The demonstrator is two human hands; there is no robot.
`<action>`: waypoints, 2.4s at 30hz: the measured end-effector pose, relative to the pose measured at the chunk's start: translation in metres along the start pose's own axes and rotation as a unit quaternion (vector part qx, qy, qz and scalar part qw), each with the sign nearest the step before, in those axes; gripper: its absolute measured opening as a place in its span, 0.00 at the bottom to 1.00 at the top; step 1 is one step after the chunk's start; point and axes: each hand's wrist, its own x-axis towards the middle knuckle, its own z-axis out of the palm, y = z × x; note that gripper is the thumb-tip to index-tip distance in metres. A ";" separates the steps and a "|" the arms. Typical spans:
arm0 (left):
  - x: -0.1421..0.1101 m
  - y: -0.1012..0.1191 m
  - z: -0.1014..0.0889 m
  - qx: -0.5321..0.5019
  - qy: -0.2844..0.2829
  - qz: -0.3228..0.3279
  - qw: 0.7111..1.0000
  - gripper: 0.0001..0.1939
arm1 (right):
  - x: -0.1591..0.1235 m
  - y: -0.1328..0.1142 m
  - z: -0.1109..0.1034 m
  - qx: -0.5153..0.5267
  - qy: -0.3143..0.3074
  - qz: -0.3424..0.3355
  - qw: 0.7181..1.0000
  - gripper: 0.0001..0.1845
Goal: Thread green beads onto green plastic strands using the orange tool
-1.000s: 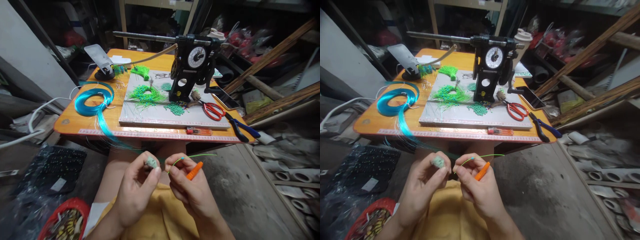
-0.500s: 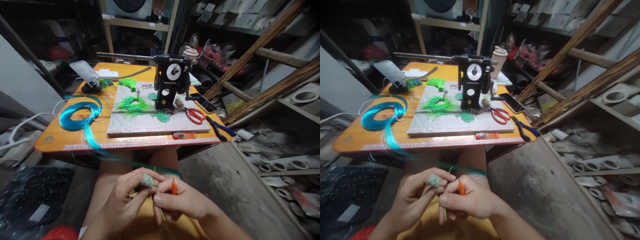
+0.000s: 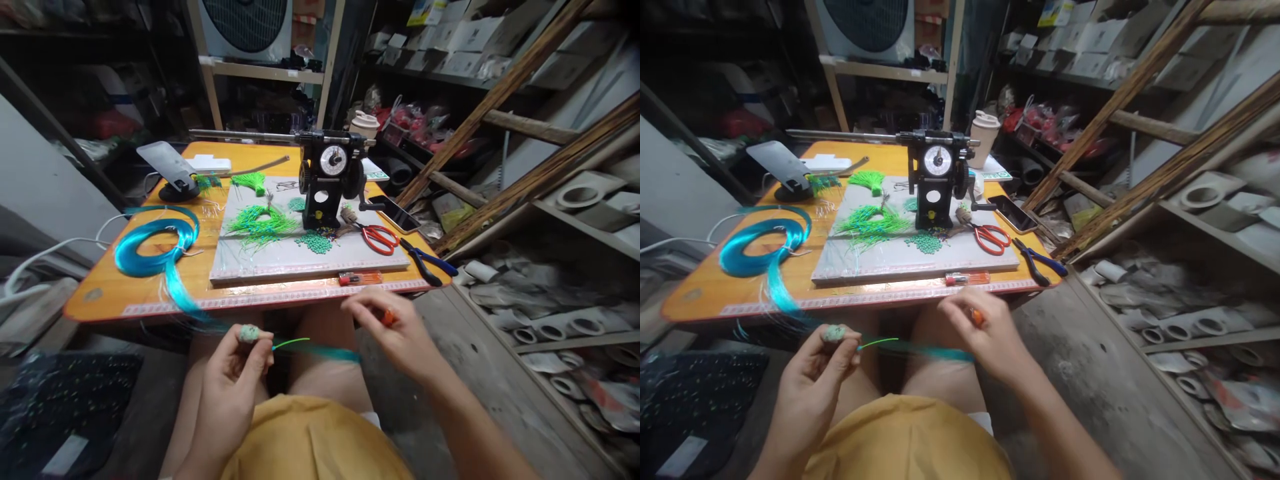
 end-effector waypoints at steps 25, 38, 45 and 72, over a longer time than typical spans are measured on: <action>-0.006 -0.017 -0.006 0.017 -0.005 0.014 1.000 0.14 | -0.042 -0.018 0.096 0.604 -0.067 0.312 0.730 0.35; -0.016 -0.010 -0.016 0.022 -0.021 0.069 0.997 0.11 | -0.041 -0.046 0.101 0.616 -0.095 0.336 0.707 0.30; -0.018 -0.008 -0.016 0.003 0.009 0.060 0.998 0.12 | -0.044 -0.030 0.085 0.465 -0.008 0.279 0.840 0.33; -0.013 -0.007 0.001 0.109 -0.073 0.096 0.987 0.04 | -0.021 -0.034 0.045 -0.270 -0.008 -0.321 0.908 0.17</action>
